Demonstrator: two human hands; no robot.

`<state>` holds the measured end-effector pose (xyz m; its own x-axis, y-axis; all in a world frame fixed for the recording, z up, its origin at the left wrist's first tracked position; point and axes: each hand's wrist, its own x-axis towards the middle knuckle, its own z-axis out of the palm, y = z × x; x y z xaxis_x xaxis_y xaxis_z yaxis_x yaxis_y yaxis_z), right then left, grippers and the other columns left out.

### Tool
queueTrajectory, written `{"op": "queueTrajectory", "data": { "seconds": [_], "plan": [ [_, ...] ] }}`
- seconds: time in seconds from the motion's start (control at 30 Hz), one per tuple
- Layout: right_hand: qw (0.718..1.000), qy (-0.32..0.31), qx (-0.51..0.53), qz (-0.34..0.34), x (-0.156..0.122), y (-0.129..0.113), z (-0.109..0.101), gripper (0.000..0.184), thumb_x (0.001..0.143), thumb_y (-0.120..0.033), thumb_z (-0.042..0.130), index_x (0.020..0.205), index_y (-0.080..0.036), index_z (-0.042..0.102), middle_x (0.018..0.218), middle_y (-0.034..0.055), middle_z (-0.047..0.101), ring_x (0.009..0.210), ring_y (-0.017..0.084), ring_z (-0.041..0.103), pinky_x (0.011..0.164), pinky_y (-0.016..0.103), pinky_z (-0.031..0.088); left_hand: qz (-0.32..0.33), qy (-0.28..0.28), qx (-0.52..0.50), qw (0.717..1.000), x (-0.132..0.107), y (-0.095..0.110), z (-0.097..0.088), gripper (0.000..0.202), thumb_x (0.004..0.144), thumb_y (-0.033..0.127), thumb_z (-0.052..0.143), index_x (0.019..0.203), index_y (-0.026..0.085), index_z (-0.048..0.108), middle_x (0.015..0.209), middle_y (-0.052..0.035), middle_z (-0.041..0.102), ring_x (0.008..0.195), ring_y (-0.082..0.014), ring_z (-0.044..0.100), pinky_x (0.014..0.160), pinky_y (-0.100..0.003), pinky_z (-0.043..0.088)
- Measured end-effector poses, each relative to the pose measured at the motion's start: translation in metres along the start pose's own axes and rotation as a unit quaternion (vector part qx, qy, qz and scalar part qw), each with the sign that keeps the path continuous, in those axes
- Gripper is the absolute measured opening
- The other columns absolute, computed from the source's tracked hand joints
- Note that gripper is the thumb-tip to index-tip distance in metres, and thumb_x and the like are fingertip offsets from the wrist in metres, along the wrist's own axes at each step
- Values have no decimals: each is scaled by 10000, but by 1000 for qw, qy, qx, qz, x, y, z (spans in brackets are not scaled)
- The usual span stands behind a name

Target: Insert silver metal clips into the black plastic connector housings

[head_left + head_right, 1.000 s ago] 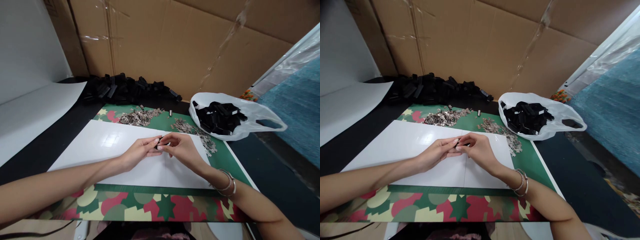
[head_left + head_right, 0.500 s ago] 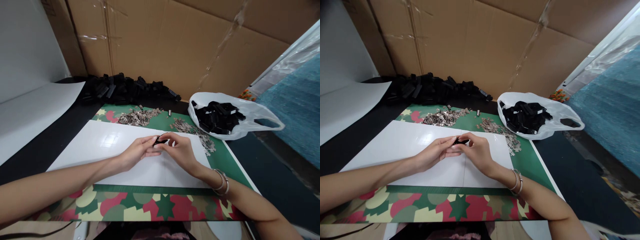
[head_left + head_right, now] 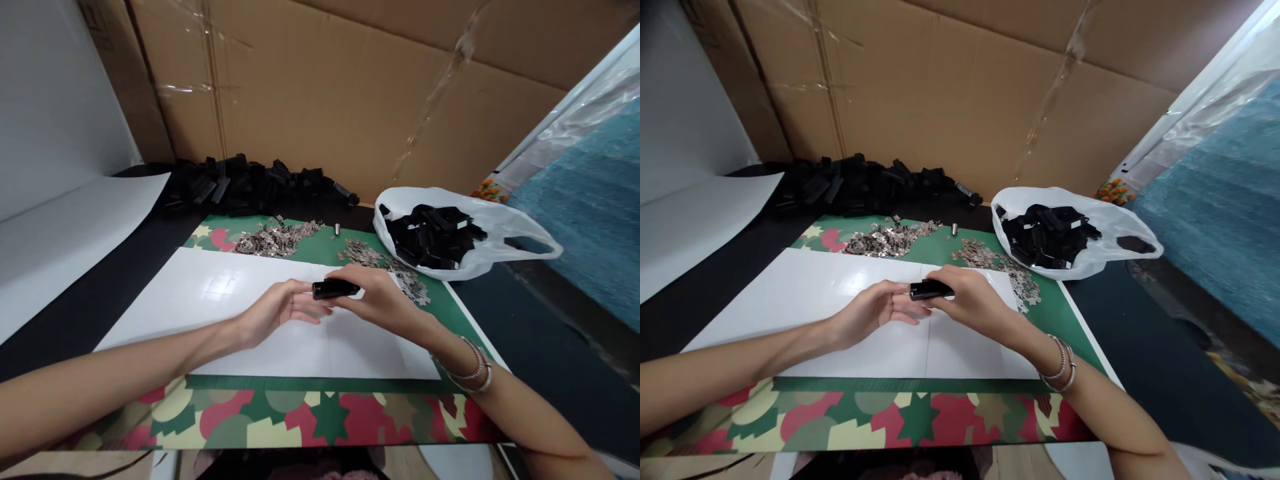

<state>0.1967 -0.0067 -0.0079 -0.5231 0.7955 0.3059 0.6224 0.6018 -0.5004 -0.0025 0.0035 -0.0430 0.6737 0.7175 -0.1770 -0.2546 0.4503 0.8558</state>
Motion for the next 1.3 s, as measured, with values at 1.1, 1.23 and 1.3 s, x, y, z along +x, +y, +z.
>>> {"op": "queueTrajectory", "data": {
  "seconds": [1.1,1.23,1.3],
  "plan": [
    [996,-88,-5,-33,-9,-20,-3,249,795,-263,637,1032,-190,616,903,63,666,810,177,605,693,265,444,-55,-97,36,993,-2,6,4,207,838,287,573,958,131,634,836,-78,698,776,-183,661,779,-318,498],
    [997,-83,7,-3,-5,-9,-6,479,764,-353,665,1189,-195,513,1056,79,630,856,176,599,712,266,465,-85,-101,116,984,-1,7,5,264,862,358,548,1012,143,585,775,-61,678,618,-138,632,602,-252,489],
    [997,-64,9,38,-4,12,-20,373,808,-367,610,1130,-189,549,1003,58,644,787,149,600,675,247,460,-96,-79,117,985,0,6,5,283,861,386,544,982,135,592,760,-58,670,578,-117,607,552,-227,469]
  ]
}}
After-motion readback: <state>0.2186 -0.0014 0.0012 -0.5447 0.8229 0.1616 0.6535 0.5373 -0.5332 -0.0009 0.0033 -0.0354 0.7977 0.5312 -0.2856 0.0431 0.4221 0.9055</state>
